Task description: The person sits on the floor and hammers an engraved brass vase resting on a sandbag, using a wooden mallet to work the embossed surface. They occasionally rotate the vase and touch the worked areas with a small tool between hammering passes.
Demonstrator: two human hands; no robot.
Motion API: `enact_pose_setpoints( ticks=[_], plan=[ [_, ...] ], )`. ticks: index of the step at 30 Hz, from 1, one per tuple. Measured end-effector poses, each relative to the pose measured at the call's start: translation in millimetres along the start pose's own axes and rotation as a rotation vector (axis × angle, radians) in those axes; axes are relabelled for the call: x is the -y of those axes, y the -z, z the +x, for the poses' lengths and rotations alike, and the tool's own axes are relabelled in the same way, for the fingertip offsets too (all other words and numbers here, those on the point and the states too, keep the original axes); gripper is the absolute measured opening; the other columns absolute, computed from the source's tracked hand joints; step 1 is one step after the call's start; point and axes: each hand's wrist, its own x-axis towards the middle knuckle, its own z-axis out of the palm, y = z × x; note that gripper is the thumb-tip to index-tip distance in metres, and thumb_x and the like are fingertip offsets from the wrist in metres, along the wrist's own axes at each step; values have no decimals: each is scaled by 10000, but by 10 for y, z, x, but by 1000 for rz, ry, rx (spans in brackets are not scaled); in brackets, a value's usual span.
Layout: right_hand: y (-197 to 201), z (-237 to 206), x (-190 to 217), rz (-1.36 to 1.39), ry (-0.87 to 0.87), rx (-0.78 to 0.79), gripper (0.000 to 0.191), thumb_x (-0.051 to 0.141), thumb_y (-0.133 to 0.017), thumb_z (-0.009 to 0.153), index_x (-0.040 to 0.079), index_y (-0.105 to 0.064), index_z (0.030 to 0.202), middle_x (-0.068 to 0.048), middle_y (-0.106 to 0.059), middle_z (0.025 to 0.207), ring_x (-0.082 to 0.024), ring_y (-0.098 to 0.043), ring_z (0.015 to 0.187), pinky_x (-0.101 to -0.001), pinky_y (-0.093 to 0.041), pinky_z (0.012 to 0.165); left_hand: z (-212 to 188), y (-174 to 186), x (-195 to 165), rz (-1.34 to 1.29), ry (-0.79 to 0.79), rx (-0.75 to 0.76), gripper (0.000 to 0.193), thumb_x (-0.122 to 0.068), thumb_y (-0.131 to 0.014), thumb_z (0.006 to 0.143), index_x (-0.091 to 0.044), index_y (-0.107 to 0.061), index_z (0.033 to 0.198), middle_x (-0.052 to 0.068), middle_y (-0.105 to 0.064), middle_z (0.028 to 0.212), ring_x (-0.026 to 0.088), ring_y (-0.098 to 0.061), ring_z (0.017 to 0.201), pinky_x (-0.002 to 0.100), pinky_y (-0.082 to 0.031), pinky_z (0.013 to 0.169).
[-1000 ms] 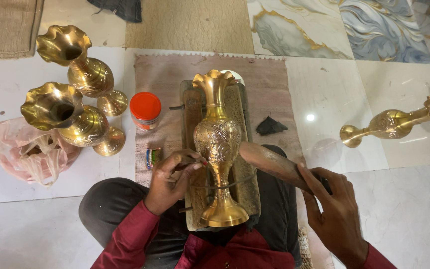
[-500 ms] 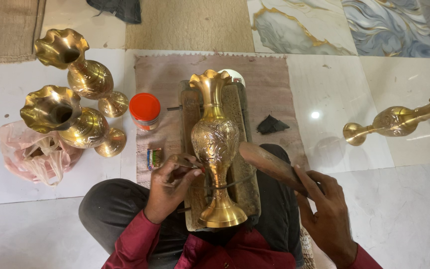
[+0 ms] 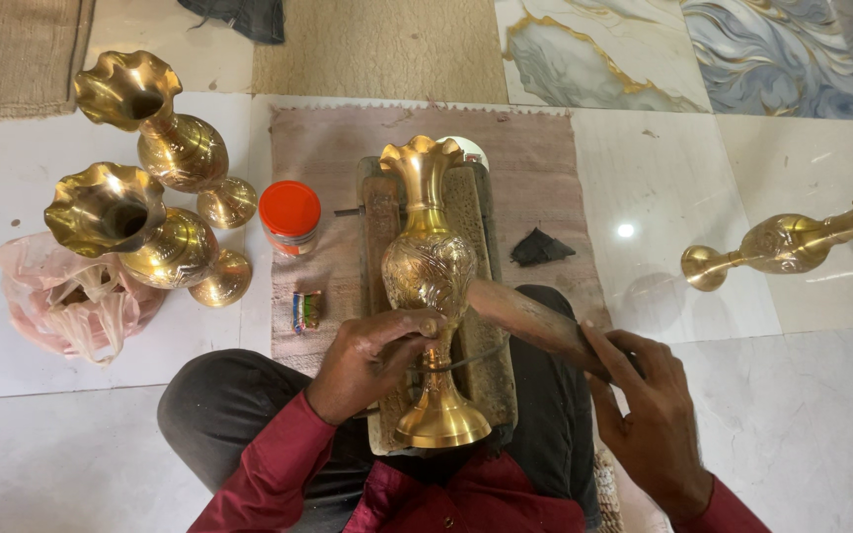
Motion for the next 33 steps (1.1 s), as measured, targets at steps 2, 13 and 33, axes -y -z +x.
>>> enact_pose_setpoints(
  ticks=[2, 13, 33],
  plan=[
    [36, 77, -15, -100, 41, 30, 611, 18, -731, 825, 161, -616, 1408, -126, -656, 1171, -296, -626, 1028, -453, -505, 869, 34, 4, -25, -8, -46, -6, 378, 41, -748, 875, -67, -695, 1233, 126, -768, 1188, 231, -794, 1020, 320, -666, 829],
    [332, 333, 160, 294, -4, -71, 596, 30, -720, 880, 154, -549, 1437, -138, -623, 1255, -252, -651, 1130, -390, -558, 849, 74, 21, -123, 133, -125, 39, 332, 31, -745, 871, -98, -728, 1176, 108, -787, 1101, 235, -797, 922, 332, -661, 770],
    [120, -192, 22, 59, 89, -258, 495, -25, -722, 875, 108, -604, 1337, -132, -590, 1261, -298, -597, 1162, -417, -503, 933, 358, 210, -227, 168, -148, 396, 398, 13, -773, 801, -129, -735, 1170, 73, -779, 1069, 286, -766, 904, 400, -615, 721]
  ],
)
